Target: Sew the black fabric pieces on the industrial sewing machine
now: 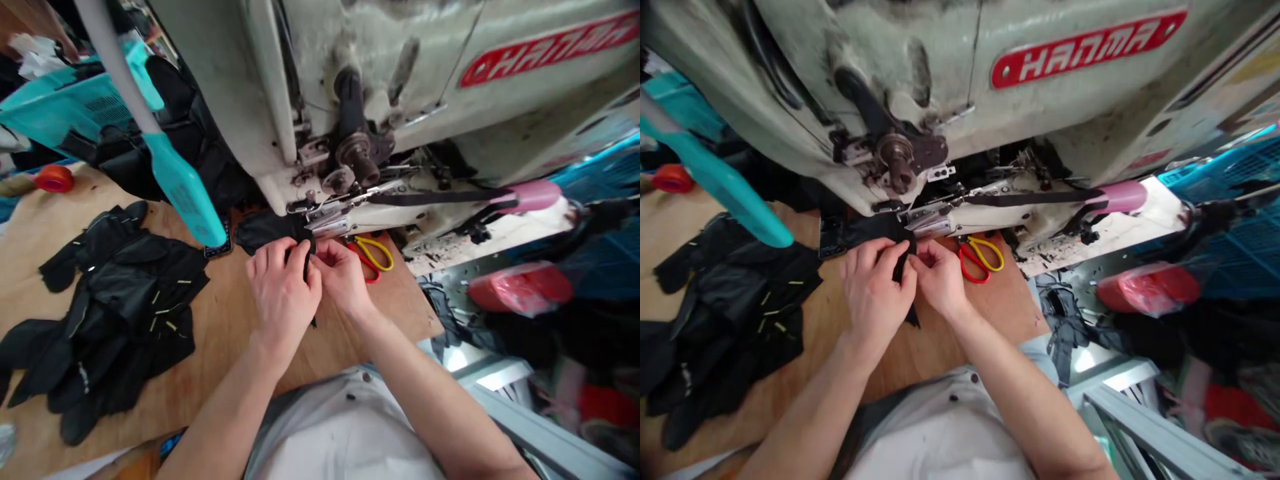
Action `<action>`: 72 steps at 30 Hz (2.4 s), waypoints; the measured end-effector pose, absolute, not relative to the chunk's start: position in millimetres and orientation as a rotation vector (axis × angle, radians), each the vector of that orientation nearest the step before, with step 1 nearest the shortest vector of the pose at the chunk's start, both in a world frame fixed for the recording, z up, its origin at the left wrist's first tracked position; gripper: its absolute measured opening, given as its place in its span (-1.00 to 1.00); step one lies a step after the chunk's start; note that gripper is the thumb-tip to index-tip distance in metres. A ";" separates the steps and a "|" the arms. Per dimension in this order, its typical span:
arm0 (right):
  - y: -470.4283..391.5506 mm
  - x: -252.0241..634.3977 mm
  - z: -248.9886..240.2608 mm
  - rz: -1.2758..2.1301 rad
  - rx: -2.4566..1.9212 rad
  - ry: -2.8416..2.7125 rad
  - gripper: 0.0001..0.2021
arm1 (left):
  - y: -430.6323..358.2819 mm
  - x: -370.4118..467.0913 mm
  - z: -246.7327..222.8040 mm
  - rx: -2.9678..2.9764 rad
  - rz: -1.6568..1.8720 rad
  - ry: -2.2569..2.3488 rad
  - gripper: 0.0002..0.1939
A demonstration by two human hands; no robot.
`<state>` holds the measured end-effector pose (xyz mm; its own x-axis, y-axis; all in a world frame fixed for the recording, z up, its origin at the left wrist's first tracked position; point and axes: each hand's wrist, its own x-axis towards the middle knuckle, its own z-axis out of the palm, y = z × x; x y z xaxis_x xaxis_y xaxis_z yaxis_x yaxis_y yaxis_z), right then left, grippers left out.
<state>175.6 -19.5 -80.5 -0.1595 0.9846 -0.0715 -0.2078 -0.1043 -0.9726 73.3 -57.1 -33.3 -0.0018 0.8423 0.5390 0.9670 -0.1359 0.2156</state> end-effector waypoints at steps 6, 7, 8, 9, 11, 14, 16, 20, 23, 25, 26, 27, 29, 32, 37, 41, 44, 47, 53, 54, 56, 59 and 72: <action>-21.9 180.3 -83.2 1.364 -1.037 -1.251 -0.91 | -57.5 72.9 -42.5 -2.143 -0.989 -1.833 -0.83; -20.6 181.3 -81.0 1.345 -1.044 -1.284 -0.92 | -55.0 72.5 -41.0 -2.160 -0.999 -1.849 -0.83; -18.7 182.2 -78.4 1.320 -1.055 -1.318 -0.92 | -51.9 71.8 -38.8 -2.172 -1.007 -1.871 -0.83; -16.2 182.8 -75.4 1.288 -1.071 -1.352 -0.93 | -48.3 70.7 -36.1 -2.182 -1.009 -1.898 -0.82; -9.9 183.0 -69.9 1.219 -1.102 -1.410 -0.93 | -41.3 67.5 -30.2 -2.203 -0.989 -1.950 -0.80; -0.8 180.5 -66.0 1.161 -1.141 -1.451 -0.92 | -37.8 61.6 -24.9 -2.288 -0.912 -1.980 -0.73; 1.7 177.3 -67.0 1.160 -1.152 -1.435 -0.91 | -43.0 58.4 -25.9 -2.332 -0.802 -1.961 -0.62; -4.9 168.6 -72.5 1.075 -1.208 -1.363 -0.88 | -61.3 53.8 -34.2 -2.248 -0.616 -1.917 -0.37; -14.2 160.9 -78.4 0.939 -1.269 -1.382 -0.89 | -66.8 49.6 -35.8 -2.267 -0.731 -1.863 -0.48; -18.8 156.2 -84.0 0.882 -1.275 -1.409 -0.90 | -65.5 47.4 -32.6 -2.317 -0.766 -1.848 -0.57; -20.2 154.4 -87.0 0.872 -1.266 -1.417 -0.91 | -64.2 46.8 -30.2 -2.335 -0.746 -1.855 -0.59; -21.2 153.3 -89.7 0.871 -1.253 -1.420 -0.92 | -62.9 46.6 -27.7 -2.344 -0.713 -1.867 -0.60; -21.7 153.5 -92.8 0.884 -1.226 -1.422 -0.92 | -60.2 47.5 -22.8 -2.347 -0.644 -1.891 -0.60; -18.8 160.3 -87.5 0.911 -1.221 -1.450 -0.91 | -55.1 51.6 -15.4 -2.354 -0.552 -1.930 -0.61; -1.5 177.1 -62.7 0.968 -1.257 -1.508 -0.95 | -41.8 58.7 2.1 -2.367 -0.374 -2.039 -0.59; 7.3 178.3 -55.6 1.088 -1.238 -1.445 -0.93 | -41.8 56.3 11.1 -2.472 -0.263 -2.082 -0.47; -0.4 169.5 -63.1 1.045 -1.239 -1.351 -0.89 | -49.5 50.6 10.5 -2.509 -0.279 -2.089 -0.39; -13.2 157.1 -77.0 0.907 -1.286 -1.330 -0.88 | -56.0 45.4 8.8 -2.481 -0.348 -2.064 -0.49; -21.7 153.0 -91.5 0.904 -1.235 -1.409 -0.97 | -52.4 46.5 13.1 -2.434 -0.226 -2.065 -0.53; -20.5 156.2 -88.7 0.910 -1.227 -1.421 -0.97 | -50.5 48.0 14.2 -2.444 -0.194 -2.058 -0.53; -15.8 164.3 -79.3 0.923 -1.234 -1.452 -0.95 | -46.6 51.6 15.8 -2.466 -0.136 -2.038 -0.52; -4.7 175.1 -62.5 0.971 -1.276 -1.505 -0.93 | -43.6 56.4 16.0 -2.462 -0.059 -2.035 -0.50; -21.0 145.4 -91.8 0.884 -1.284 -1.350 -0.93 | -57.0 42.6 1.6 -2.399 -0.412 -1.923 -0.58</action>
